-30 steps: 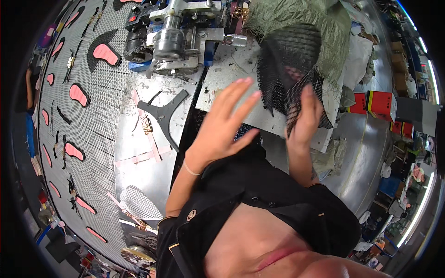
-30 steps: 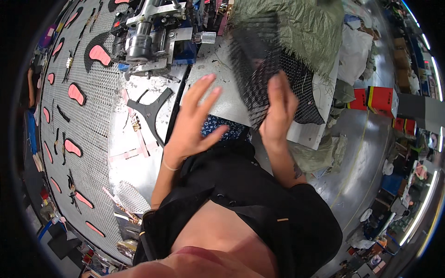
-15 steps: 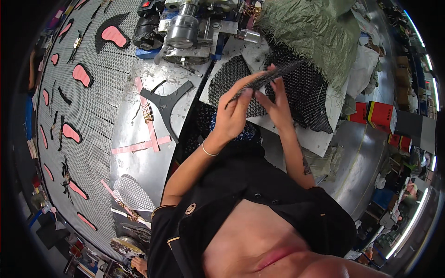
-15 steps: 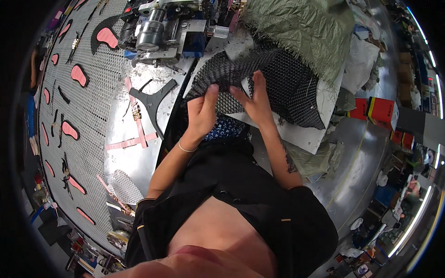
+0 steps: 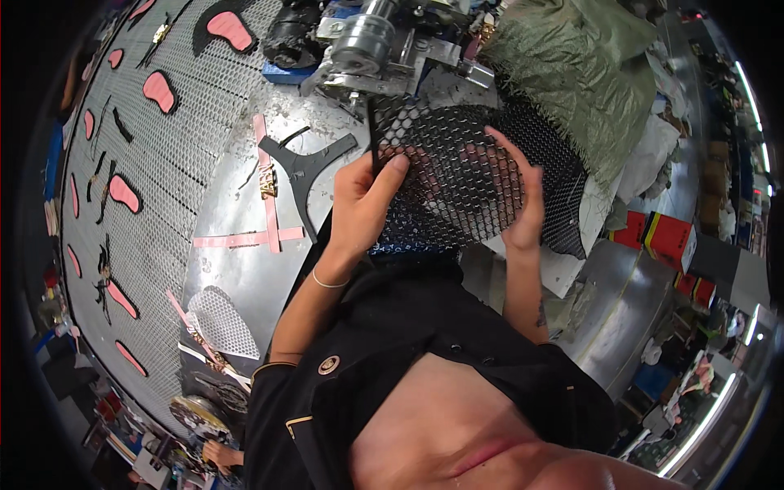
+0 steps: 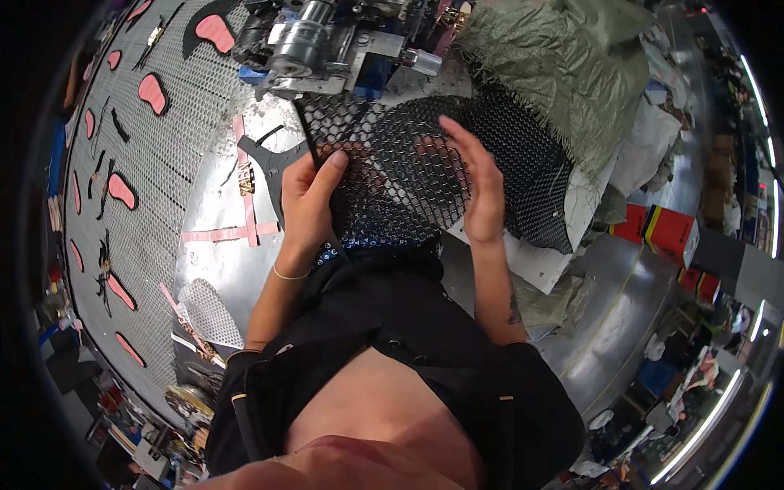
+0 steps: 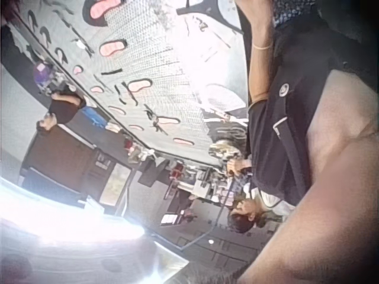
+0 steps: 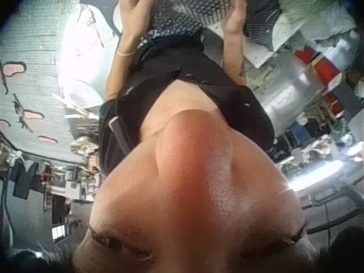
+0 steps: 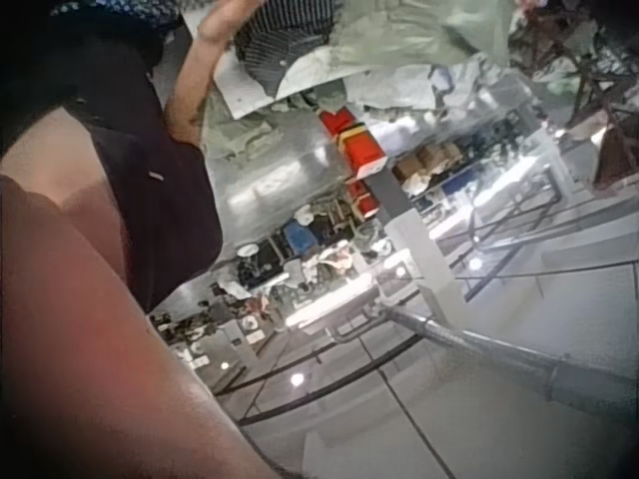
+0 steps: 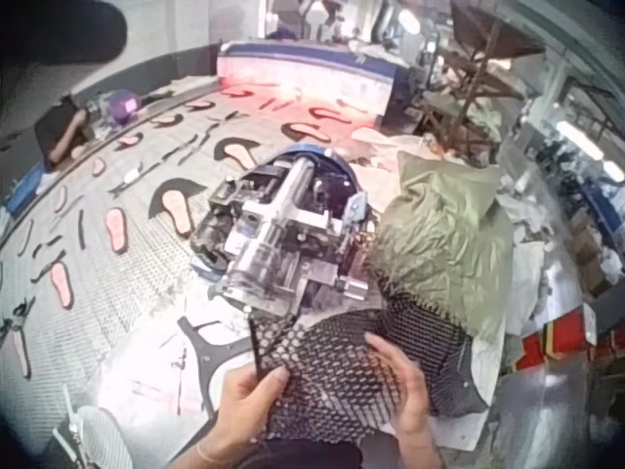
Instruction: Trim and process shoe mesh components using a mechanical trimming machine in a factory setting.
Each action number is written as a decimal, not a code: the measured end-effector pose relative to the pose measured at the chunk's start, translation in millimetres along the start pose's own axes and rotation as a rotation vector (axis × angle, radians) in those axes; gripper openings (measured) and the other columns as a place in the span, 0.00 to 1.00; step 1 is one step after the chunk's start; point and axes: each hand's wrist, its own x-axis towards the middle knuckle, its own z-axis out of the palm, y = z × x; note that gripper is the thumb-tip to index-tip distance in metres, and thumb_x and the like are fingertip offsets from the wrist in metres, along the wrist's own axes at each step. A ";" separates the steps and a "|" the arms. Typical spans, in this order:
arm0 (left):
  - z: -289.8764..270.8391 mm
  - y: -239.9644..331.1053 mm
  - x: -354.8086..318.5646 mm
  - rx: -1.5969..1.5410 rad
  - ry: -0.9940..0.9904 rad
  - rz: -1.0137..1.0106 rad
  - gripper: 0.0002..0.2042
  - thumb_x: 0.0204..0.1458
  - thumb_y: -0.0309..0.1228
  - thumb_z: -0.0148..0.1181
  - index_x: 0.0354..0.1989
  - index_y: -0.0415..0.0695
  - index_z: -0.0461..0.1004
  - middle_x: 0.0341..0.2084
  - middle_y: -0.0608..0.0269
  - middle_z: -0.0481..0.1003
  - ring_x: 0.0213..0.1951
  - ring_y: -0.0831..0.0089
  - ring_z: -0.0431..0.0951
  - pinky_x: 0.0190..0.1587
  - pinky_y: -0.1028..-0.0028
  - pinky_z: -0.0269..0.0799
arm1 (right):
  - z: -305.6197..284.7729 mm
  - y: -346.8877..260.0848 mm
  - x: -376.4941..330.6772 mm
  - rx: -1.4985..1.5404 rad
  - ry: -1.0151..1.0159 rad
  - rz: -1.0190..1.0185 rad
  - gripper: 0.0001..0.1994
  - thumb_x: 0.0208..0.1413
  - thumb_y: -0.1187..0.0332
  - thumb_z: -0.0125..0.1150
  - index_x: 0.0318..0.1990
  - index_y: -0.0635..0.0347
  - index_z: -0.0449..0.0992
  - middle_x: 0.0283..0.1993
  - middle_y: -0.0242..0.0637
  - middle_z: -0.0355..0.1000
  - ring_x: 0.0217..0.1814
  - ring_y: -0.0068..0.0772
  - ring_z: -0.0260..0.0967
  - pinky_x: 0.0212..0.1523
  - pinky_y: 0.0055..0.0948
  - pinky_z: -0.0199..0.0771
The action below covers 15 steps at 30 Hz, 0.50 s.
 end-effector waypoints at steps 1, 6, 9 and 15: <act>0.5 2.8 3.0 -0.047 -0.049 -0.056 0.11 0.61 0.30 0.53 0.40 0.34 0.76 0.28 0.72 0.75 0.28 0.87 0.67 0.31 0.83 0.63 | 1.6 -12.3 -4.0 0.705 -0.069 0.214 0.24 0.61 0.64 0.53 0.61 0.72 0.63 0.57 0.51 0.68 0.58 0.45 0.68 0.61 0.37 0.63; -0.6 13.6 10.3 -0.213 -0.197 -0.226 0.21 0.64 0.39 0.45 0.36 0.32 0.77 0.29 0.62 0.79 0.29 0.81 0.76 0.34 0.80 0.71 | 4.3 -33.4 -16.2 -0.058 0.039 0.148 0.11 0.58 0.71 0.59 0.43 0.71 0.78 0.35 0.33 0.77 0.35 0.16 0.69 0.39 0.16 0.67; -2.7 19.9 13.9 -0.380 -0.174 -0.339 0.21 0.64 0.40 0.44 0.36 0.31 0.77 0.30 0.59 0.80 0.29 0.77 0.78 0.35 0.78 0.74 | 12.6 -45.3 -13.5 0.005 0.034 0.154 0.10 0.58 0.72 0.59 0.42 0.71 0.78 0.34 0.32 0.77 0.34 0.16 0.69 0.37 0.16 0.67; -11.7 23.0 14.2 -0.447 -0.076 -0.290 0.22 0.63 0.42 0.45 0.37 0.31 0.77 0.30 0.56 0.80 0.29 0.73 0.80 0.37 0.76 0.75 | 25.4 -58.1 4.5 0.034 -0.061 0.194 0.10 0.59 0.71 0.58 0.42 0.71 0.78 0.34 0.33 0.77 0.34 0.16 0.69 0.37 0.16 0.68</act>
